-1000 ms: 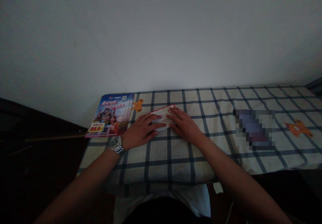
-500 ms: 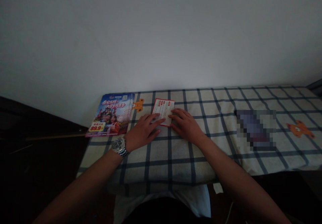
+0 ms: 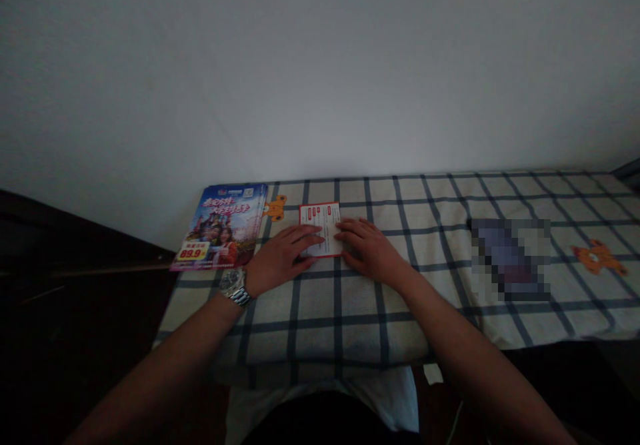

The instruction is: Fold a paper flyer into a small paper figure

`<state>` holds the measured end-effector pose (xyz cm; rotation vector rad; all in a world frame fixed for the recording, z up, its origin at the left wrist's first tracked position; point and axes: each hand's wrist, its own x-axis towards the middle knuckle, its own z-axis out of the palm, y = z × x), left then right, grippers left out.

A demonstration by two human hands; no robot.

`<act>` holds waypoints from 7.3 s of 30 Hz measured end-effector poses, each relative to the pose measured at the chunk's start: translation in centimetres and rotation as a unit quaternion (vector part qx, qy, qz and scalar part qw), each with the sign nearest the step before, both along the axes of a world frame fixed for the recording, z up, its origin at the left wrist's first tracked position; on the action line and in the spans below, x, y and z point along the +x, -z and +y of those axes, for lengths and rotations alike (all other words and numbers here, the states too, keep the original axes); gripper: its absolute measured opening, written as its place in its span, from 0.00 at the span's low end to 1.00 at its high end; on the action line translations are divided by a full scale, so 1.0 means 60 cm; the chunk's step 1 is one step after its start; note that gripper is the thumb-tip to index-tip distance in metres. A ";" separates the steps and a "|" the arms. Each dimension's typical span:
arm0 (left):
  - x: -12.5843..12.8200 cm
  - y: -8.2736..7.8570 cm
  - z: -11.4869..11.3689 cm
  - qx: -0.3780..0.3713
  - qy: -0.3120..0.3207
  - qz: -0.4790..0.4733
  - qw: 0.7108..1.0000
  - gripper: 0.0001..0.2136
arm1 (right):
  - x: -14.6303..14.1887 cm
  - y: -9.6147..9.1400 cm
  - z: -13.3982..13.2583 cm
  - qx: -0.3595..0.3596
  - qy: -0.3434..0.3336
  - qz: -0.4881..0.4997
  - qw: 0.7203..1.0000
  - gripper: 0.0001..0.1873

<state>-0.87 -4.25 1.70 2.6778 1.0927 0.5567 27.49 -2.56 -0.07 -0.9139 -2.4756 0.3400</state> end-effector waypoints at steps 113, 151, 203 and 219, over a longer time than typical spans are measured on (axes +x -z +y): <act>0.017 0.005 0.016 -0.003 -0.095 -0.065 0.993 0.13 | -0.027 -0.006 -0.004 -0.030 0.094 0.086 0.991 0.15; 0.024 0.015 0.018 0.006 -0.137 -0.053 0.989 0.14 | -0.031 0.001 0.016 -0.028 0.144 0.019 0.989 0.16; 0.025 0.011 0.021 -0.001 -0.176 -0.051 0.983 0.08 | -0.044 -0.004 0.018 -0.001 0.174 0.028 0.984 0.10; 0.026 0.007 0.025 -0.009 -0.184 -0.059 0.981 0.07 | -0.046 -0.002 0.020 0.000 0.177 0.027 0.984 0.08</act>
